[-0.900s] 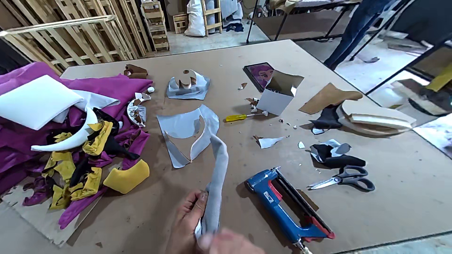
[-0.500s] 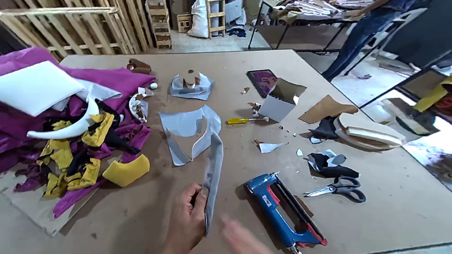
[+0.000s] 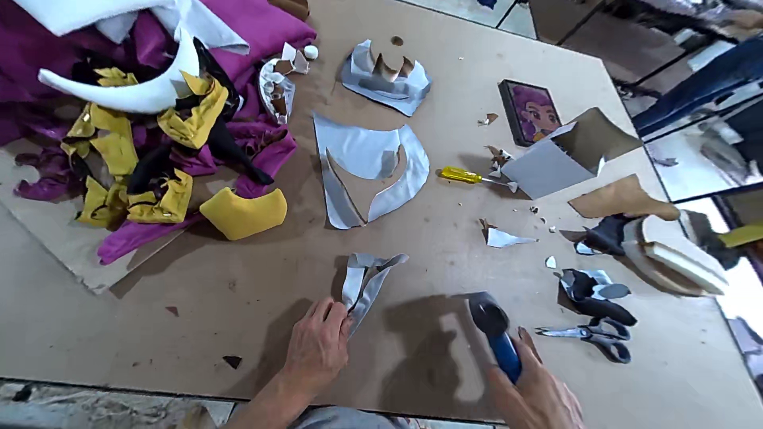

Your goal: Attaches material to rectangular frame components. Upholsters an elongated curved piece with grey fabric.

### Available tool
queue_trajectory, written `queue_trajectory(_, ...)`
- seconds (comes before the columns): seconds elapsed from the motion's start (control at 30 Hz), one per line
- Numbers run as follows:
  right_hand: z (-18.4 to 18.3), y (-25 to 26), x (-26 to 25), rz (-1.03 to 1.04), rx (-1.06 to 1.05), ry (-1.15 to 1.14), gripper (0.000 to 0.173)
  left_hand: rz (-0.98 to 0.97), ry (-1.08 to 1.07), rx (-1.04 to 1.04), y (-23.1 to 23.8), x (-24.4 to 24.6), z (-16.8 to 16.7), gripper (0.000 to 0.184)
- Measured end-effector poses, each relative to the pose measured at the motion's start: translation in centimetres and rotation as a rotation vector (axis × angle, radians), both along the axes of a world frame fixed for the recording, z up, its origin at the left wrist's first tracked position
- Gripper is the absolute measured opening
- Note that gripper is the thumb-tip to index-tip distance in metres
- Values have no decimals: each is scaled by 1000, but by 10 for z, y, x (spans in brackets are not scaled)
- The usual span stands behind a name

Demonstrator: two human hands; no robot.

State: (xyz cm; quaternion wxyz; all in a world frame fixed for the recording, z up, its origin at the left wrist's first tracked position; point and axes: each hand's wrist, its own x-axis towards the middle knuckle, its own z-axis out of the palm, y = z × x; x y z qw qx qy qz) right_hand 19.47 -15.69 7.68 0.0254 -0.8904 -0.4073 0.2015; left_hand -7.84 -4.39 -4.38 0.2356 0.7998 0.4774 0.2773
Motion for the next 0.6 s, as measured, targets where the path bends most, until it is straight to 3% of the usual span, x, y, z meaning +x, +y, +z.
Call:
queue_trajectory(0.1, 26, 0, -45, 126, 0, 135, 40, 9, -57, -15, 2, -3, -3, 24)
queue_trajectory(0.23, 26, 10, -92, 344, 86, 225, 26, 0, -82, -32, 4, -2, -3, 27)
queue_trajectory(0.6, 26, 19, -114, 447, -30, 262, 31, -35, -134, -145, 12, -6, 0, 21)
